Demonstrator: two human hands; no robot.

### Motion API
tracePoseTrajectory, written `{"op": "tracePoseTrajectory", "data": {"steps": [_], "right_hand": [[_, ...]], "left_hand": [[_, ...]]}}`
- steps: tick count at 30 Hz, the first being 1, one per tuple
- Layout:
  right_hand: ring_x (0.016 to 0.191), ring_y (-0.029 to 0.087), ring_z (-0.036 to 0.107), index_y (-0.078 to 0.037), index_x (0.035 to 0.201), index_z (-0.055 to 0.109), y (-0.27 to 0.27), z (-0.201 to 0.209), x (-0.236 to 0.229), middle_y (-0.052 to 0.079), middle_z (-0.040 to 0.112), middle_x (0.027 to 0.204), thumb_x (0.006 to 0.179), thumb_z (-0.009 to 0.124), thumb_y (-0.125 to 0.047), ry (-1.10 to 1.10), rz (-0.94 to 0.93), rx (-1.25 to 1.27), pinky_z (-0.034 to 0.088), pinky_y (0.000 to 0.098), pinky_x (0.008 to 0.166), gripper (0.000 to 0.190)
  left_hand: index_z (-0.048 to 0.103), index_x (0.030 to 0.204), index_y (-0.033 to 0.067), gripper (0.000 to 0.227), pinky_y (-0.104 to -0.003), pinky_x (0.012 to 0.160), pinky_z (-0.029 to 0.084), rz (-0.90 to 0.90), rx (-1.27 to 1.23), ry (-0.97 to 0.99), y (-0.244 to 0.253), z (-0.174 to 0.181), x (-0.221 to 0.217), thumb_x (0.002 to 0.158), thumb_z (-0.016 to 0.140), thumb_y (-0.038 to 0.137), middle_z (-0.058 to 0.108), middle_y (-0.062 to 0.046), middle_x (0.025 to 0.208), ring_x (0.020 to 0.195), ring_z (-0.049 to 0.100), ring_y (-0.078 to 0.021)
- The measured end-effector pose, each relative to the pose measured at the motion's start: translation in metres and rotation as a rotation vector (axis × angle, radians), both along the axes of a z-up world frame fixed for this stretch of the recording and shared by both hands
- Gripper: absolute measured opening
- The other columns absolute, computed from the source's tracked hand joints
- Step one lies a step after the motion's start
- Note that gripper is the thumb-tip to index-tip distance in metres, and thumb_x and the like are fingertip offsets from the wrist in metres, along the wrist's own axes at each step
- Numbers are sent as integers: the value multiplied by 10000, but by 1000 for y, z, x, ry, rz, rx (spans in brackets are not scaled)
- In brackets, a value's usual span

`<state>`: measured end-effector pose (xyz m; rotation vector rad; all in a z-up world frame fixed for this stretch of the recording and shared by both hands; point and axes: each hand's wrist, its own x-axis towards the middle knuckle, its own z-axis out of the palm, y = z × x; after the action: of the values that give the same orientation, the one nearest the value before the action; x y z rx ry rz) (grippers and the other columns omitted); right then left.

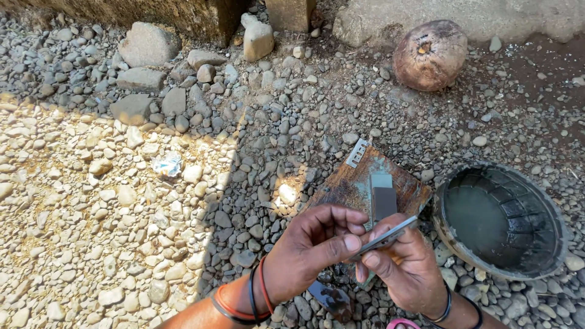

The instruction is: Sharpening a metal tool blade on a whetstone using water.

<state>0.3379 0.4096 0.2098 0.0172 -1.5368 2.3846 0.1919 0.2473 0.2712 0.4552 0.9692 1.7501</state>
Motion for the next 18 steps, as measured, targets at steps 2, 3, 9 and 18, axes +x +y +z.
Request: {"op": "tracePoseTrajectory", "data": {"steps": [2,3,9,18], "right_hand": [[812,186,695,-19,1194,513,-1,-3,1,105,612,1019,1029,622,-46,-19,-2,-12,603,339,671,200],[811,189,695,-17,1195,516,-1,-5,1,106,609,1022,1020,625,-51,-37,-5,-23,605,344,670,209],[817,190,688,-24,1190,516,-2,-7,2,119,616,1067,1004,638,-53,-59,-9,-24,600,349,681,224],[872,182,666,-56,1231,482,-4,-11,3,121,610,1139,1015,635,-70,-71,49,-14,598,344,704,266]], "left_hand": [[592,1327,-62,419,-322,929,585,-2,2,10,0,0,0,968,717,113,654,-79,1146,1043,673,-153],[591,1321,-59,413,-325,920,586,-4,4,21,0,0,1,967,719,112,653,-78,1140,1033,673,-155],[592,1316,-47,415,-333,895,591,-15,2,-14,1,-1,1,960,722,122,648,-71,1124,1008,670,-152],[619,1300,-40,380,-265,839,562,-10,-32,103,3,-7,1,971,721,119,646,-45,1075,962,641,-105]]}}
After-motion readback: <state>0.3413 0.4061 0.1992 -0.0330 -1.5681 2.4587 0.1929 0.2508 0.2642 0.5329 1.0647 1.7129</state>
